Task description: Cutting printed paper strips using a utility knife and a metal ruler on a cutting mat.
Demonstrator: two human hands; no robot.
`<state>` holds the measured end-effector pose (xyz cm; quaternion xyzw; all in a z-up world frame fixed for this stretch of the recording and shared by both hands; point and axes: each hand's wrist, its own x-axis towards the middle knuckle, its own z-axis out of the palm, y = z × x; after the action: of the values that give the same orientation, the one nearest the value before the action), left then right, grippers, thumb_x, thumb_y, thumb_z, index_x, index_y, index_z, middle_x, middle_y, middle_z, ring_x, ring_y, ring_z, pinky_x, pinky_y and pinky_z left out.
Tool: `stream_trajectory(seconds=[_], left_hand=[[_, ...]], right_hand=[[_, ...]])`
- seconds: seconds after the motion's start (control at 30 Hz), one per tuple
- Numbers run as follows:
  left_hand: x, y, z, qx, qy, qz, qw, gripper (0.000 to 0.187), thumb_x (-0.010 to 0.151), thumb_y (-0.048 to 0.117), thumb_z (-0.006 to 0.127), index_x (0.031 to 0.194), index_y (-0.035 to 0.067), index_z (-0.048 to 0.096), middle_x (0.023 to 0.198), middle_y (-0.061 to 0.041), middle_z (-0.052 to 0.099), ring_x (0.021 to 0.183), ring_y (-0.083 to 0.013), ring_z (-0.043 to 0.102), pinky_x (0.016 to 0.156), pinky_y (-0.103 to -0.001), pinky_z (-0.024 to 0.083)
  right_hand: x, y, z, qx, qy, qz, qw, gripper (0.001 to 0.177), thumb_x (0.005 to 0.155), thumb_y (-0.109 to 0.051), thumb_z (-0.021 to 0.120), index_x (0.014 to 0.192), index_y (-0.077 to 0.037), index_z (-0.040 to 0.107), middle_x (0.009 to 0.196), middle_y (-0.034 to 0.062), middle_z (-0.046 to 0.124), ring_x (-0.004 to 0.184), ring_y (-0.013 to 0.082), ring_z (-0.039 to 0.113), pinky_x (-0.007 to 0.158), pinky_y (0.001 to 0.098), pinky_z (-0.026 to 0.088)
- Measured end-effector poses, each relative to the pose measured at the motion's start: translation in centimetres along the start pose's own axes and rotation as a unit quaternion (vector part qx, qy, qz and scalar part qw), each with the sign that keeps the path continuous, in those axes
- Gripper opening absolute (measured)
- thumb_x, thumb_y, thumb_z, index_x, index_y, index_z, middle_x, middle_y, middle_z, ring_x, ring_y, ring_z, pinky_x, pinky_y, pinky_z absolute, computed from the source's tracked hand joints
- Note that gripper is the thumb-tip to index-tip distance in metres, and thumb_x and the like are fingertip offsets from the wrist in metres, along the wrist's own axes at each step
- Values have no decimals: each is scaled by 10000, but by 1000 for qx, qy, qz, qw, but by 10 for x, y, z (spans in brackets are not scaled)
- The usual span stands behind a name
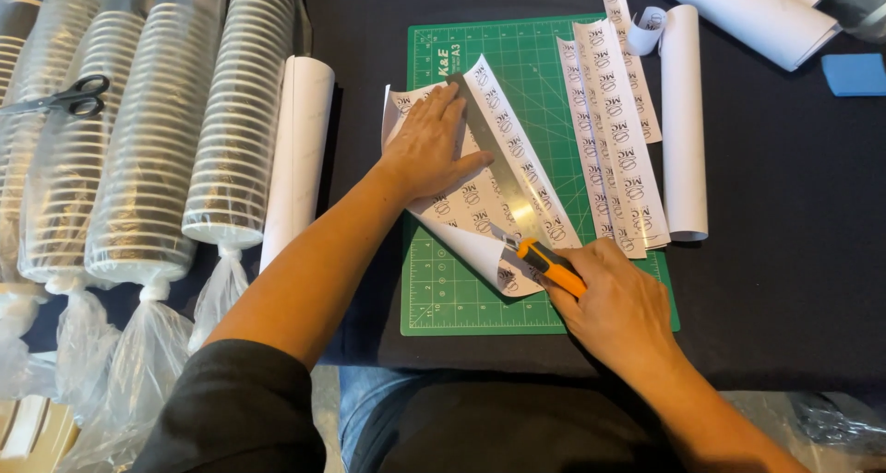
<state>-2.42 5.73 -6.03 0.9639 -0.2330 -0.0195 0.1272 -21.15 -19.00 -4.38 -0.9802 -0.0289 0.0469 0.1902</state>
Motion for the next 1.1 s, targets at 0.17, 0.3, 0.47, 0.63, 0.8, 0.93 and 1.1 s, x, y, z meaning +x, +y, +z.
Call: stream_trajectory(seconds=[0.17,0.3,0.47,0.63,0.8,0.93,1.1], left_hand=[[5,-3,6,26,-16,-6,1000,963,993,721,469,1603,-14,356,1692,-240,277,1595,-382,219,1304,-510,151],[9,-6,12,42,-21,-7,999,998,987,769,423,1635,17,323,1716,-208,246,1605,-359,193,1304,-501,136],[13,-9,12,4,-48,3,999,1008,997,719,427,1652,11,135,1739,-201,96,1604,-367,48,1287,-485,59],[12,-10,13,-6,-42,6,999,1008,994,714,437,1648,-1,157,1735,-209,110,1604,-362,49,1287,-482,53],[12,-9,11,-4,-36,5,999,1011,1000,696,483,1637,-22,166,1727,-221,132,1599,-363,71,1288,-487,68],[12,-9,12,-1,-39,6,999,1012,999,707,456,1646,-8,151,1733,-214,118,1603,-359,62,1288,-480,64],[13,-9,12,7,-49,1,999,1014,1001,719,414,1656,6,113,1745,-189,68,1609,-349,35,1291,-468,47]], right_hand=[[-8,16,15,-3,32,-38,999,392,879,-382,725,1246,-246,742,1026,35,645,890,374,752,696,468,618],[-10,19,17,-15,73,-77,994,374,871,-369,736,1231,-269,756,959,-5,643,811,300,744,648,404,611],[-10,27,26,-30,77,-84,993,458,816,-396,787,1250,-268,717,1044,-12,640,821,295,703,523,516,552],[-17,31,28,-16,102,-94,990,404,790,-321,803,1177,-224,740,1032,-3,676,792,294,700,532,489,535],[-18,31,29,-19,109,-101,989,415,785,-335,814,1172,-206,740,1014,-10,664,767,260,697,519,461,550],[-18,29,27,-19,117,-105,987,441,773,-328,828,1189,-210,741,1011,-11,662,769,260,697,533,463,558],[-18,30,30,-12,139,-115,983,417,785,-304,819,1183,-201,754,1005,0,656,727,275,689,517,454,544]])
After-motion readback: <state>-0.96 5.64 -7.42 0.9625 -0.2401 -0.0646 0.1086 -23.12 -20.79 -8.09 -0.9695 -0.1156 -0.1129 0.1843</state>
